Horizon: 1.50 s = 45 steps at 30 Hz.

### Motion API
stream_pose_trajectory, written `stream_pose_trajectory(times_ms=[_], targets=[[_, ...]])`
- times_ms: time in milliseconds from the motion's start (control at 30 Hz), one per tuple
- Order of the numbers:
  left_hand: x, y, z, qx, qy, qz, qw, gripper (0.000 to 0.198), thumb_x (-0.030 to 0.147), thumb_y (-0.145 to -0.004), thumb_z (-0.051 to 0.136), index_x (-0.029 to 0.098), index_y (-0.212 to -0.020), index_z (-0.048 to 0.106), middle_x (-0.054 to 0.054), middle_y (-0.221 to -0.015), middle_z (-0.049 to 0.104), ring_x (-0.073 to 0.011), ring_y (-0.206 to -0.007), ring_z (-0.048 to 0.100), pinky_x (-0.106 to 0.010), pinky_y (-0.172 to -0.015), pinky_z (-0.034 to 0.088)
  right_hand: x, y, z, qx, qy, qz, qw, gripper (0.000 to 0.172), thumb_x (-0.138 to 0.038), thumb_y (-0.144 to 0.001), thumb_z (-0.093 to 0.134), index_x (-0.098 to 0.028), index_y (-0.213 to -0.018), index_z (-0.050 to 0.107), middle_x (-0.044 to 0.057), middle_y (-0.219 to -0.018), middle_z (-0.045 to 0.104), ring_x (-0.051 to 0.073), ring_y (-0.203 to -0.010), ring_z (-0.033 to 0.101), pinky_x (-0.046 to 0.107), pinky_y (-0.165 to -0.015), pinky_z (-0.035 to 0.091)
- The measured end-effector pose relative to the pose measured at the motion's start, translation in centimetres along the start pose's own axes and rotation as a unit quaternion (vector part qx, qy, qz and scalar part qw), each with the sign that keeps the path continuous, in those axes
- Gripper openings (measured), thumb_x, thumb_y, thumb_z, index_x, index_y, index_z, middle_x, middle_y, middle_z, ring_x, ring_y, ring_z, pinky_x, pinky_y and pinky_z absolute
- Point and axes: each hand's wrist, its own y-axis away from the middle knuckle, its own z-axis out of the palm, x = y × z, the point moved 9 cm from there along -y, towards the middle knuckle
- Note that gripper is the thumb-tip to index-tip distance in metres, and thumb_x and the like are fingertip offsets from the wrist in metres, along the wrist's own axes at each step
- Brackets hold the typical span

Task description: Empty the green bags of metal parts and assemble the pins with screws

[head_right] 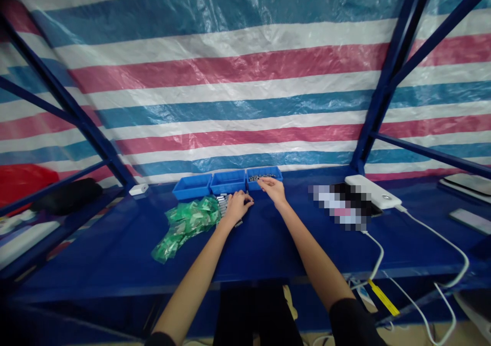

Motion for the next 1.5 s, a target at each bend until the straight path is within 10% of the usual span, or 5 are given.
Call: stream_pose_trajectory(times_ms=[167, 467, 1233, 1367, 1500], targets=[[0.0, -0.7, -0.7, 0.043, 0.072, 0.008, 0.996, 0.009, 0.025, -0.073, 0.063, 0.022, -0.077, 0.070, -0.002, -0.074, 0.062, -0.0164, -0.075, 0.055, -0.030, -0.078, 0.038, -0.7, 0.1, 0.9, -0.051, -0.047, -0.012, 0.998, 0.059, -0.035, -0.060, 0.074, -0.025, -0.116, 0.058, 0.006, -0.114, 0.063, 0.020, -0.099, 0.061, 0.030, -0.081, 0.051], [-0.9, -1.5, -2.5, 0.119, 0.229, 0.005, 0.966, 0.025, 0.031, -0.079, 0.053, 0.019, -0.092, 0.070, -0.006, -0.092, 0.069, -0.0173, -0.086, 0.059, -0.027, -0.073, 0.044, 1.1, 3.0, 5.2, -0.222, -0.067, 0.107, 0.967, 0.026, -0.037, -0.073, 0.066, -0.018, -0.091, 0.070, 0.008, -0.087, 0.071, 0.016, -0.085, 0.065, 0.028, -0.081, 0.049], [-3.4, -0.7, -5.5, 0.210, 0.165, -0.074, 0.961, 0.008, 0.021, -0.069, 0.063, 0.020, -0.073, 0.069, -0.003, -0.076, 0.064, -0.0171, -0.077, 0.055, -0.030, -0.079, 0.040, -0.1, 0.6, 1.3, -0.031, -0.003, 0.012, 0.999, 0.042, -0.038, -0.058, 0.073, -0.016, -0.093, 0.068, 0.006, -0.080, 0.070, 0.018, -0.075, 0.064, 0.029, -0.070, 0.050], [-4.6, -0.7, -6.5, 0.246, 0.154, -0.098, 0.952, 0.014, 0.020, -0.073, 0.055, 0.019, -0.080, 0.067, -0.002, -0.075, 0.063, -0.0164, -0.077, 0.055, -0.028, -0.077, 0.040, -1.5, 0.6, 1.7, -0.057, -0.012, -0.074, 0.996, 0.055, -0.034, -0.063, 0.070, -0.022, -0.114, 0.058, 0.008, -0.109, 0.065, 0.019, -0.094, 0.062, 0.032, -0.080, 0.049], [-4.2, -0.7, -6.4, 0.252, 0.152, -0.092, 0.951, 0.017, 0.018, -0.074, 0.051, 0.018, -0.081, 0.066, -0.003, -0.075, 0.063, -0.0155, -0.075, 0.056, -0.026, -0.075, 0.041, -1.7, 2.0, 3.9, -0.139, 0.153, -0.166, 0.964, 0.031, -0.027, -0.069, 0.063, -0.024, -0.100, 0.066, 0.006, -0.107, 0.064, 0.020, -0.094, 0.060, 0.034, -0.079, 0.049]])
